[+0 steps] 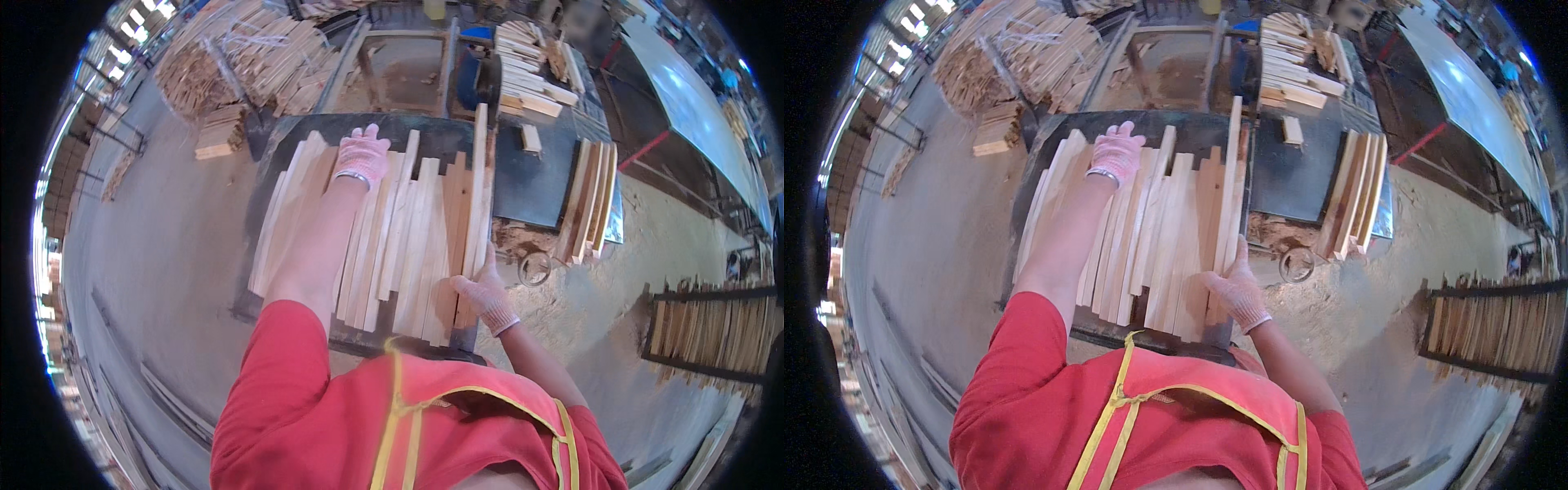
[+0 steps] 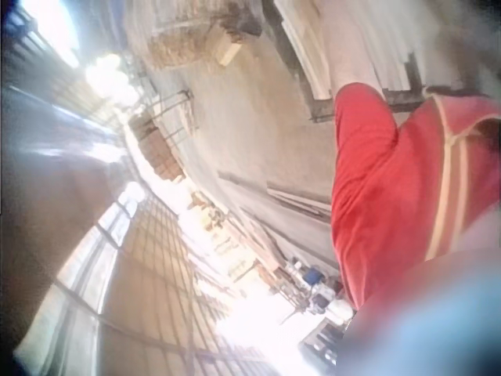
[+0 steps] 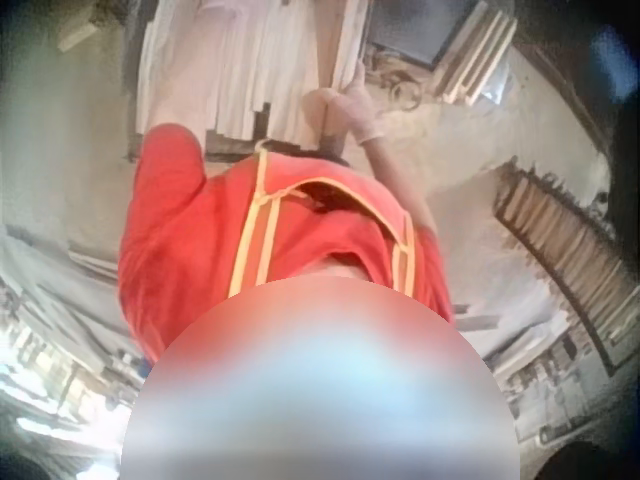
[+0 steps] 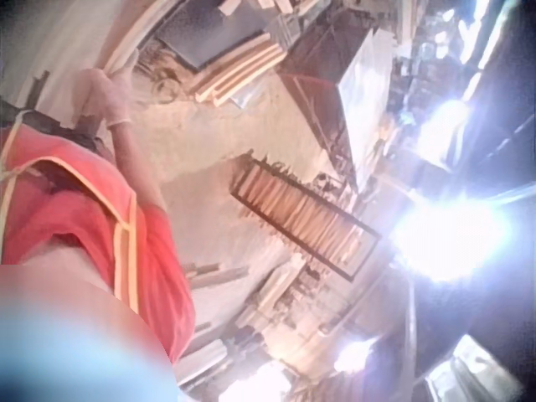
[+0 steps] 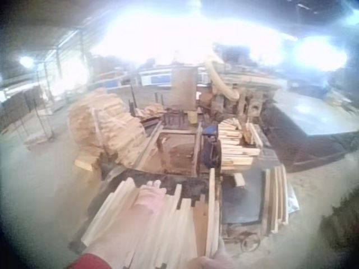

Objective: The person gathers thin wooden planks from a pile and arranges them into a neat stack on a metal workbench. They repeatedly pick up bundles of planks, align them, and place them onto the growing stack, occasionally adjusting the position of the wood to ensure stability.

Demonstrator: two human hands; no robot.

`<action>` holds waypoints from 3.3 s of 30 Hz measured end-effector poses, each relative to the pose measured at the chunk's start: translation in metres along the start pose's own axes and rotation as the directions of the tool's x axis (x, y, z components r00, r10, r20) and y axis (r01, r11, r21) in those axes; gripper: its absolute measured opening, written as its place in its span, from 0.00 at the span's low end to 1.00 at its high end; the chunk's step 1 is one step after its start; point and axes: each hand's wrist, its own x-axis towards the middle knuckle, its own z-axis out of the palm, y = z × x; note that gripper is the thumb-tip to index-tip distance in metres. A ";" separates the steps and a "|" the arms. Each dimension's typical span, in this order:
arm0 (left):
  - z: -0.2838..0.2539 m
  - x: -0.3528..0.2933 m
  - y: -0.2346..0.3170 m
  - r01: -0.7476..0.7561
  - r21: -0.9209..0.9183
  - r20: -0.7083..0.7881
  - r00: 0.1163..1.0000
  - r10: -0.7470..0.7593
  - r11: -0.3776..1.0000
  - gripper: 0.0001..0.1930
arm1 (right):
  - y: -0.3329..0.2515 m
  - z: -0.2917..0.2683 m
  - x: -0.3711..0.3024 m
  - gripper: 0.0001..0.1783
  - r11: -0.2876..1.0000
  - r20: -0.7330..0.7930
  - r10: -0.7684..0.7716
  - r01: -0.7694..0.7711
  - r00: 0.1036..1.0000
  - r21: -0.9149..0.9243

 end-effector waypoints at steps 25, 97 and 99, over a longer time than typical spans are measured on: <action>-0.087 -0.170 0.034 0.192 -0.934 0.164 0.980 -0.113 0.303 0.42 | 0.000 -0.021 -0.019 0.61 0.958 0.031 -0.031 0.020 0.999 0.287; -0.017 0.157 -0.019 -0.311 -0.476 0.273 0.837 0.475 0.822 0.34 | -0.010 -0.030 -0.051 0.59 0.650 -0.020 0.094 -0.046 0.995 0.758; -0.008 0.153 -0.032 -0.317 -0.503 0.282 0.819 0.500 0.804 0.32 | -0.015 -0.035 -0.056 0.60 0.702 -0.082 0.121 -0.027 0.989 0.712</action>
